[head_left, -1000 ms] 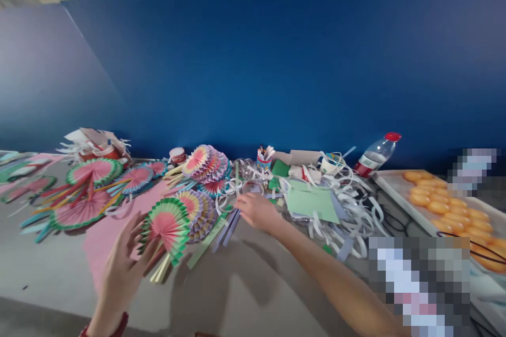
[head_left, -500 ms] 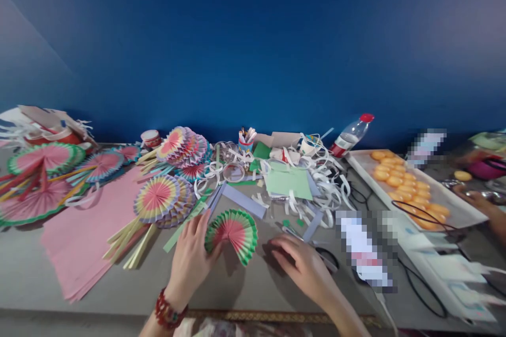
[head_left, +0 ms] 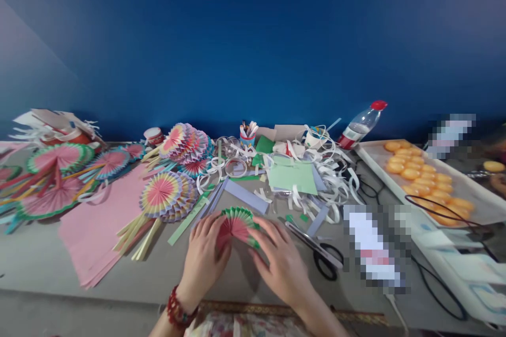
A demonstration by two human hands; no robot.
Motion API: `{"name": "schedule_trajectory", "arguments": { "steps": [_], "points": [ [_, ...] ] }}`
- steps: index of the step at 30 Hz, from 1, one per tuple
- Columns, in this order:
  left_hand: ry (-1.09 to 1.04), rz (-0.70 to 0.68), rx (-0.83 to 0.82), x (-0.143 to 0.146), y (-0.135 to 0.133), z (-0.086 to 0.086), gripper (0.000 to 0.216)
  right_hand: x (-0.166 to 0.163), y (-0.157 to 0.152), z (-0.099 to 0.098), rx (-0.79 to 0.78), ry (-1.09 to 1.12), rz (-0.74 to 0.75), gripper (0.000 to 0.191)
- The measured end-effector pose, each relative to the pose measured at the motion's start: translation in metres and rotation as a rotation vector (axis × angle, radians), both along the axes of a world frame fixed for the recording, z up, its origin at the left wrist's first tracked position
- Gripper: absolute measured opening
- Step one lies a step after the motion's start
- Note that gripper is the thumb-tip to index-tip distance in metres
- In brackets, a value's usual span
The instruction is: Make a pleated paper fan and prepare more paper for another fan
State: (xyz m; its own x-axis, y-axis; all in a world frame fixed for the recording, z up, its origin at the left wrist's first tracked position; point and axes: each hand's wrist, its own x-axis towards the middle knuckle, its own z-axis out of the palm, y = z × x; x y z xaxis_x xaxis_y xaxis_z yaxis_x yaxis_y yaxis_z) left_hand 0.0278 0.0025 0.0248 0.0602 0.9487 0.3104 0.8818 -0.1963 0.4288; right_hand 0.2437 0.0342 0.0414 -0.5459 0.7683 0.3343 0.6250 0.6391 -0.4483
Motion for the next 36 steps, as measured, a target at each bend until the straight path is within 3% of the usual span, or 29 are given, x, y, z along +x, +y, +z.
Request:
{"name": "schedule_trajectory", "arguments": {
  "steps": [9,19,24,29,36],
  "points": [
    [-0.083,-0.134,-0.160,-0.005,-0.005,0.002,0.041,0.009,0.018,-0.013,-0.104,0.139,0.027,0.030],
    [-0.226,-0.190,-0.264,-0.016,-0.006,0.003,0.049,0.008,0.028,-0.015,-0.135,0.220,0.040,0.026],
    [-0.277,-0.191,-0.301,-0.019,-0.007,0.002,0.042,0.009,0.030,-0.018,-0.123,0.245,0.035,0.024],
    [-0.199,-0.160,-0.266,-0.014,-0.001,0.004,0.029,0.008,0.031,-0.018,-0.156,0.323,0.000,0.025],
    [-0.270,-0.101,-0.183,-0.015,0.003,-0.001,0.031,0.007,0.034,-0.020,-0.384,0.540,-0.032,0.014]
  ]
}}
